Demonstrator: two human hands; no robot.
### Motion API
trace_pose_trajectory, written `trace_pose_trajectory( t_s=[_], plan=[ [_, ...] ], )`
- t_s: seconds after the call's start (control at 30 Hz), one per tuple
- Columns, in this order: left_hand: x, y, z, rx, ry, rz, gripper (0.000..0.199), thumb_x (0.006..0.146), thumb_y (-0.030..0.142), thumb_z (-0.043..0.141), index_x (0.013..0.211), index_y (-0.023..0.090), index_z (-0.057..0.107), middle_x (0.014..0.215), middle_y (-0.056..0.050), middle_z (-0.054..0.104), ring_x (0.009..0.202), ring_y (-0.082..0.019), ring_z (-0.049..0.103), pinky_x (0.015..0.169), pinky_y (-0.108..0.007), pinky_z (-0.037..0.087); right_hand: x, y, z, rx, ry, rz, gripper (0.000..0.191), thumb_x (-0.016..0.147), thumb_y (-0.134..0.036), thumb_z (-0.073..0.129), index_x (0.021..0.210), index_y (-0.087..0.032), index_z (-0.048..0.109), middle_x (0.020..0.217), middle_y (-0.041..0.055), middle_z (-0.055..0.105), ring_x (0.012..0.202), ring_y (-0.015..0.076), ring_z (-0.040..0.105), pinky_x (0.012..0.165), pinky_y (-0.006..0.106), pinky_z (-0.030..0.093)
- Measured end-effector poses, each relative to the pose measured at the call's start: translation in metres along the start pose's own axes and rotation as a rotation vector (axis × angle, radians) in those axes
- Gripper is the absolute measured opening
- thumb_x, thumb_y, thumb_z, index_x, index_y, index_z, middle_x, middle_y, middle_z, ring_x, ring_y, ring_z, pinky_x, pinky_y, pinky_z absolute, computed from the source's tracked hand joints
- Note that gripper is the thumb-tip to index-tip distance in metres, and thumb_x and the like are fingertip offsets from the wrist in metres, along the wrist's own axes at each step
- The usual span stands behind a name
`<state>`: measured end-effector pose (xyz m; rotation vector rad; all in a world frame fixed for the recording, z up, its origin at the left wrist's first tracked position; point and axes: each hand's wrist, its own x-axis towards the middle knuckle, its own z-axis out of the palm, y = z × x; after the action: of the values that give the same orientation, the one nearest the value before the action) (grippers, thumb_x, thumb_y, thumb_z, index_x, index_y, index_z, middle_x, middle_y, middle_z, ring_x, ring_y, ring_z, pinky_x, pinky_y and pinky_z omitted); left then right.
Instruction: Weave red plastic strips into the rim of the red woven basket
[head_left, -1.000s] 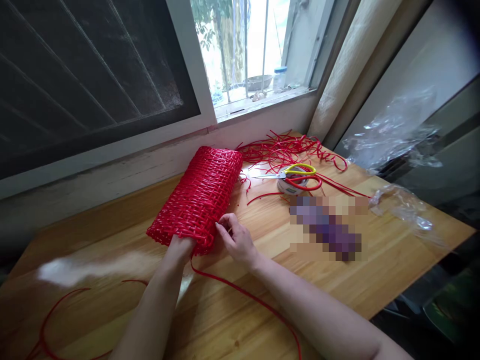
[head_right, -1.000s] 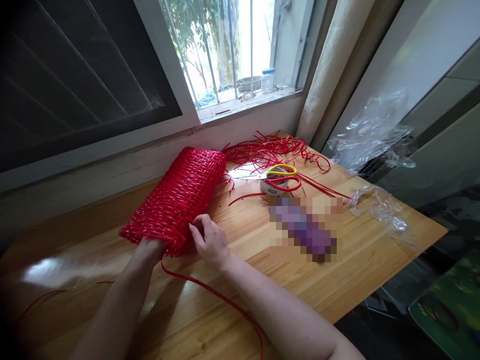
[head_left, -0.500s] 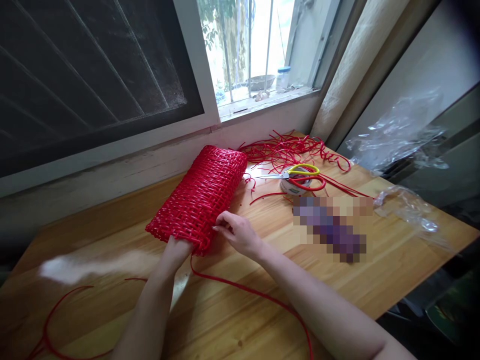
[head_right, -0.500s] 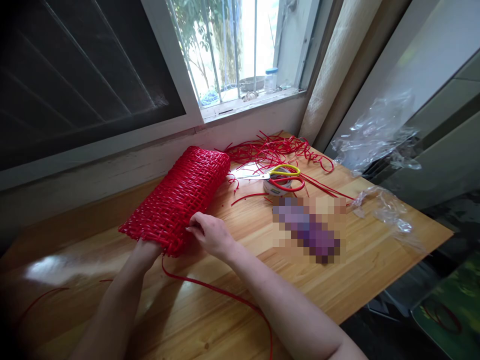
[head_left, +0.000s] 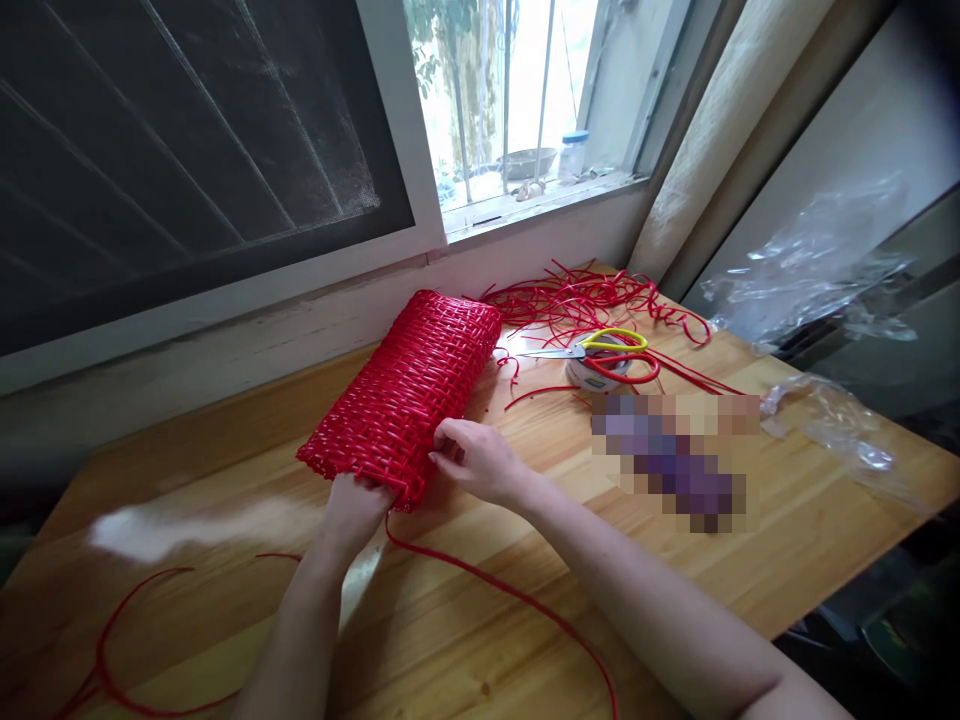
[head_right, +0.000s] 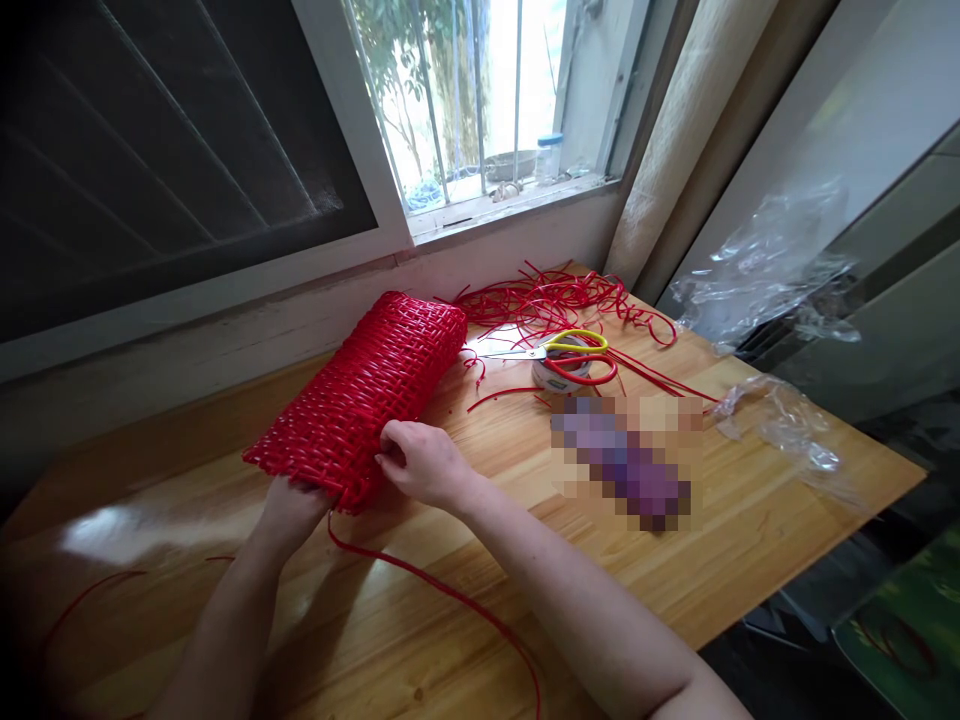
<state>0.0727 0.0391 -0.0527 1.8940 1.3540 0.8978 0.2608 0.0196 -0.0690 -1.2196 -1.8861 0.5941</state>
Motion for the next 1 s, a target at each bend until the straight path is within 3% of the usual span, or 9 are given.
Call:
trace_pose_trajectory(
  t_s=[0.17, 0.37, 0.57, 0.67, 0.8, 1.0],
  plan=[
    [-0.002, 0.002, 0.0, -0.008, -0.049, 0.036, 0.007, 0.058, 0.025, 0.059, 0.054, 0.022, 0.064, 0.061, -0.001, 0.065, 0.064, -0.021, 0.057, 0.067, -0.032, 0.047, 0.0, 0.001, -0.001, 0.007, -0.01, -0.036, 0.004, 0.076, -0.018, 0.051, 0.077, -0.017, 0.047, 0.074, 0.0011, 0.055, 0.065, 0.0109, 0.049, 0.062, 0.021, 0.039],
    [0.0, -0.002, 0.002, 0.007, -0.021, 0.023, 0.007, 0.054, 0.023, 0.057, 0.05, 0.022, 0.062, 0.055, 0.0, 0.063, 0.06, -0.02, 0.054, 0.062, -0.031, 0.047, 0.0, 0.001, -0.001, 0.006, -0.006, -0.037, 0.005, 0.076, -0.018, 0.051, 0.076, -0.017, 0.046, 0.073, 0.0009, 0.055, 0.065, 0.0108, 0.049, 0.061, 0.021, 0.038],
    [-0.008, 0.01, 0.008, -0.17, -0.023, -0.125, 0.013, 0.059, 0.028, 0.057, 0.051, 0.019, 0.056, 0.051, 0.001, 0.055, 0.05, -0.014, 0.047, 0.05, -0.025, 0.043, 0.002, 0.001, 0.001, 0.015, 0.011, -0.058, 0.005, 0.077, -0.017, 0.051, 0.076, -0.017, 0.046, 0.073, 0.0006, 0.054, 0.064, 0.0106, 0.048, 0.06, 0.021, 0.038],
    [-0.009, 0.012, 0.01, -0.219, -0.007, -0.189, 0.013, 0.059, 0.03, 0.061, 0.058, 0.018, 0.059, 0.058, 0.0, 0.059, 0.056, -0.015, 0.05, 0.055, -0.027, 0.045, 0.003, 0.002, 0.002, 0.004, 0.015, -0.06, 0.005, 0.077, -0.018, 0.05, 0.076, -0.017, 0.046, 0.073, 0.0007, 0.054, 0.065, 0.0108, 0.048, 0.061, 0.021, 0.038],
    [-0.006, 0.012, 0.009, -0.177, 0.052, -0.161, 0.012, 0.057, 0.026, 0.062, 0.067, 0.019, 0.062, 0.068, -0.001, 0.063, 0.07, -0.021, 0.056, 0.07, -0.033, 0.047, 0.002, 0.001, 0.003, -0.006, 0.016, -0.064, 0.005, 0.077, -0.018, 0.05, 0.075, -0.017, 0.045, 0.073, 0.0007, 0.053, 0.065, 0.0109, 0.047, 0.061, 0.022, 0.038],
    [0.001, 0.017, 0.0, 0.01, 0.044, -0.084, 0.006, 0.055, 0.022, 0.056, 0.057, 0.022, 0.061, 0.069, -0.003, 0.065, 0.073, -0.024, 0.056, 0.077, -0.036, 0.045, 0.001, 0.002, 0.003, -0.002, -0.005, -0.051, 0.005, 0.077, -0.018, 0.05, 0.076, -0.018, 0.045, 0.073, 0.0006, 0.053, 0.065, 0.0108, 0.048, 0.062, 0.021, 0.039]
  ],
)
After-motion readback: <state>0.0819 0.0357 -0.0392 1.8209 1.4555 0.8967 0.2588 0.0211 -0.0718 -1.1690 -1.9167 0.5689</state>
